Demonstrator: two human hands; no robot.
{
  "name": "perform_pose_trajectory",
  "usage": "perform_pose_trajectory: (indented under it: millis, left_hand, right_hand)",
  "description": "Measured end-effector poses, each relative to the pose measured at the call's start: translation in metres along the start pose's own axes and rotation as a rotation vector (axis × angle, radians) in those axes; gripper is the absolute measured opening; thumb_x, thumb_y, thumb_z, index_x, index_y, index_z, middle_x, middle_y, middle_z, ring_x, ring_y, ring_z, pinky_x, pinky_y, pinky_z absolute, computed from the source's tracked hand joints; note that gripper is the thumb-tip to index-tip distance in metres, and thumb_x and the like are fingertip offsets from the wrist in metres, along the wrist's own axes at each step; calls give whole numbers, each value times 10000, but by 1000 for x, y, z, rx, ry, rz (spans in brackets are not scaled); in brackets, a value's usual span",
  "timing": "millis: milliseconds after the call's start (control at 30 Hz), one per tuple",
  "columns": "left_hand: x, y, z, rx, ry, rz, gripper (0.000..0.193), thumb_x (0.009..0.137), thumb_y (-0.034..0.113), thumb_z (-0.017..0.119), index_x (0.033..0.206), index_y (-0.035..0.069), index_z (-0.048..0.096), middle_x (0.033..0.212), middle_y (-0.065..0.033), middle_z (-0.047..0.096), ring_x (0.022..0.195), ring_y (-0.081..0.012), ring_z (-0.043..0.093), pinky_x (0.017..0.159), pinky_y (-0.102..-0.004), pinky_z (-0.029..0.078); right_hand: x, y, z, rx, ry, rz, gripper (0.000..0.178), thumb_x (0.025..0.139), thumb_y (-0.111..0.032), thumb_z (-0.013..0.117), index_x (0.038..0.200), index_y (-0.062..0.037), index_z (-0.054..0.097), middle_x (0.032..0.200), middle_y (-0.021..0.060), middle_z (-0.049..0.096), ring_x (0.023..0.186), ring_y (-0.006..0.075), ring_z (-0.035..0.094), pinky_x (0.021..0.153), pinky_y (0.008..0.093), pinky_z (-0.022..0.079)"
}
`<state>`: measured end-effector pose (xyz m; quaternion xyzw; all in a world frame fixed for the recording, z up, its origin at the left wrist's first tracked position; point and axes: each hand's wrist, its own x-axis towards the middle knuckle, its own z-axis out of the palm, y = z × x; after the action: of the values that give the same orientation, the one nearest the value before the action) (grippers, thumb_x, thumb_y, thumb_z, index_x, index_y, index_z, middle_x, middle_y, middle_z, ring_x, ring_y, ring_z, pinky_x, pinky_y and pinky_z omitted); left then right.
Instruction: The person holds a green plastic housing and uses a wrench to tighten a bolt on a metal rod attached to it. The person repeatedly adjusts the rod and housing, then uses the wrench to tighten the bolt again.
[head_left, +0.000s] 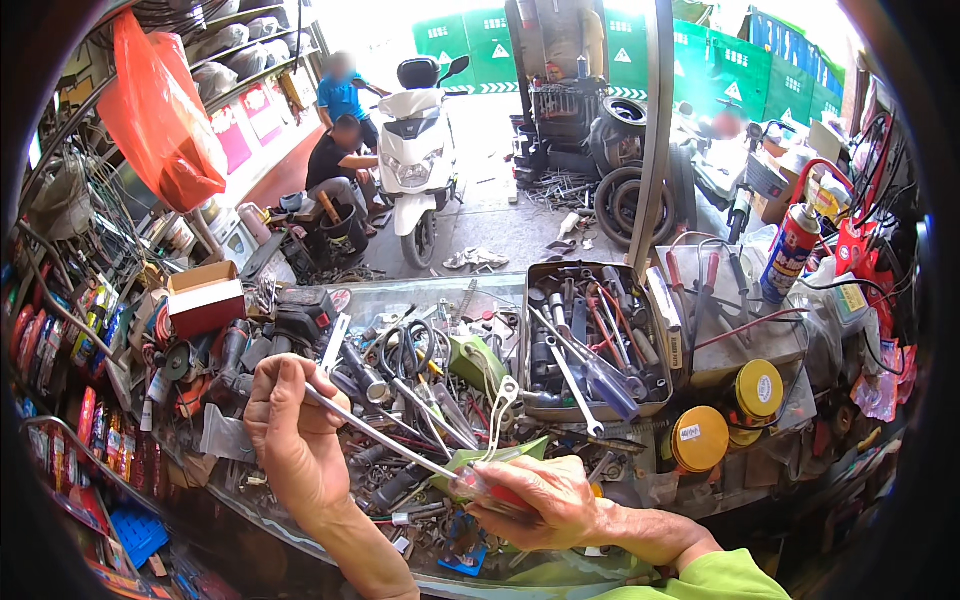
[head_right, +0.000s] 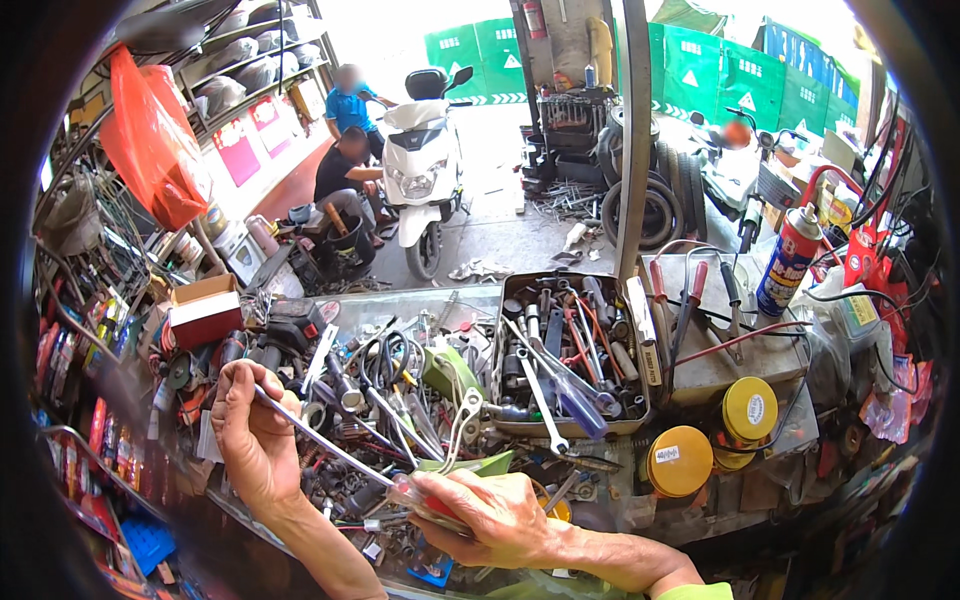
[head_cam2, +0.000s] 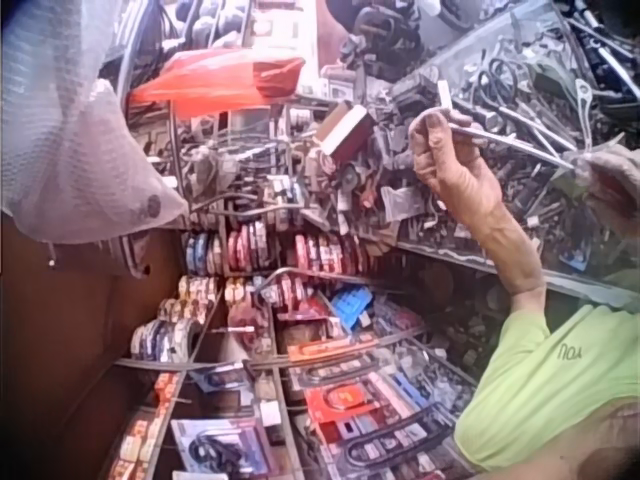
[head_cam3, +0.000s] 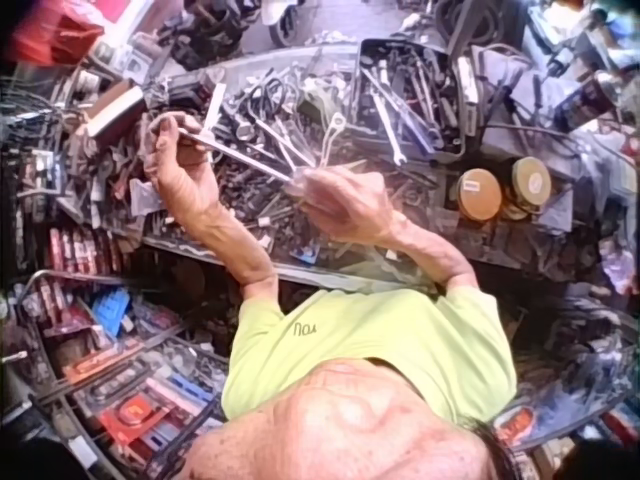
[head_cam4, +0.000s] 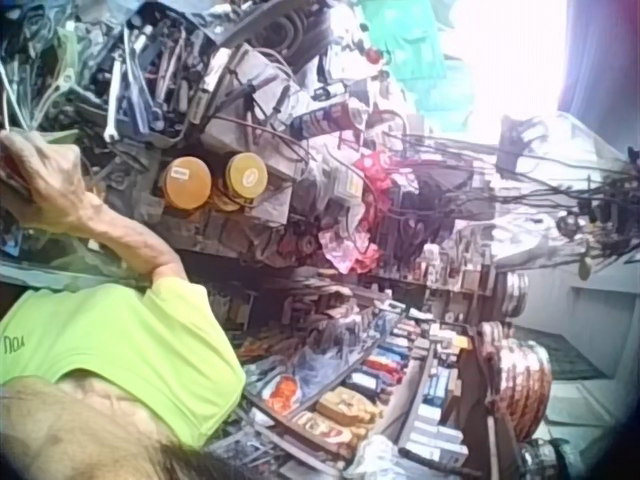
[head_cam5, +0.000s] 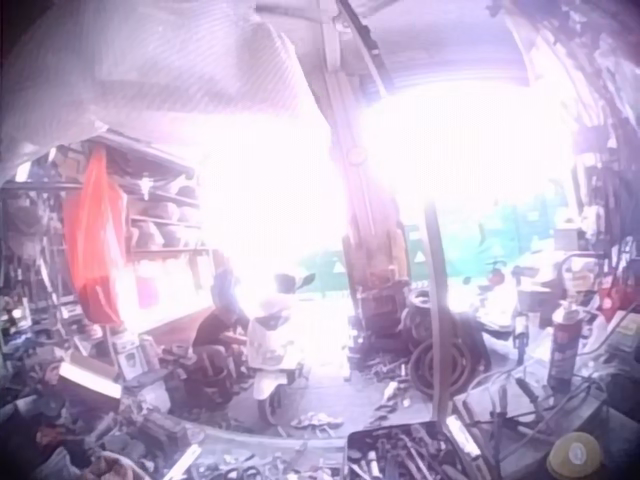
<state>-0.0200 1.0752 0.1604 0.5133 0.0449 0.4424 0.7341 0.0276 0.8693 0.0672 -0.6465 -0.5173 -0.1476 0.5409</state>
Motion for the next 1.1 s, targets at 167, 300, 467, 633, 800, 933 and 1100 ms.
perform_pose_trajectory:
  millis: [167,300,467,633,800,933,1100]
  left_hand:
    - [-2,1,5,2,23,-26,205,952,165,580,1032,-23,567,778,-114,632,602,-102,579,539,-213,460]
    - [-2,-1,4,-79,-13,-57,173,950,152,577,1024,-2,552,788,-139,649,608,-121,599,538,-222,472]
    - [0,0,0,-63,9,-27,140,940,158,587,959,27,540,766,-145,652,563,-137,595,512,-233,475]
    - [-1,1,3,98,87,52,142,926,165,586,930,33,531,719,-138,652,483,-134,568,487,-226,469]
    - [0,2,3,97,89,72,140,923,159,579,933,29,530,721,-141,653,477,-132,563,474,-217,461]
    - [-6,4,4,88,94,71,146,918,160,583,942,26,531,719,-145,645,486,-133,559,467,-223,452]
    - [0,3,-1,34,-3,84,186,947,215,567,970,32,547,757,-144,644,494,-133,542,473,-234,415]
  right_hand:
    - [1,5,-1,4,17,-5,537,709,-127,813,1169,7,572,867,134,684,629,228,674,500,296,521]
    - [1,6,-1,21,56,-18,512,725,-141,794,1163,1,572,901,131,685,653,238,677,504,302,524]
    - [1,4,-3,-5,39,-12,525,711,-127,795,1173,-6,576,904,121,688,653,235,677,505,303,527]
    - [3,5,-4,-30,79,-36,530,705,-123,794,1177,-15,581,898,117,688,642,226,674,492,304,521]
    - [1,7,-2,-57,114,-40,520,701,-118,796,1166,-17,588,875,113,682,623,222,670,484,300,519]
    - [-3,4,-4,-49,77,-12,525,693,-109,801,1163,-14,588,868,123,676,620,224,670,491,300,526]
    - [6,5,-16,-26,159,15,525,690,-48,794,1168,26,590,892,161,668,657,232,674,539,308,550]
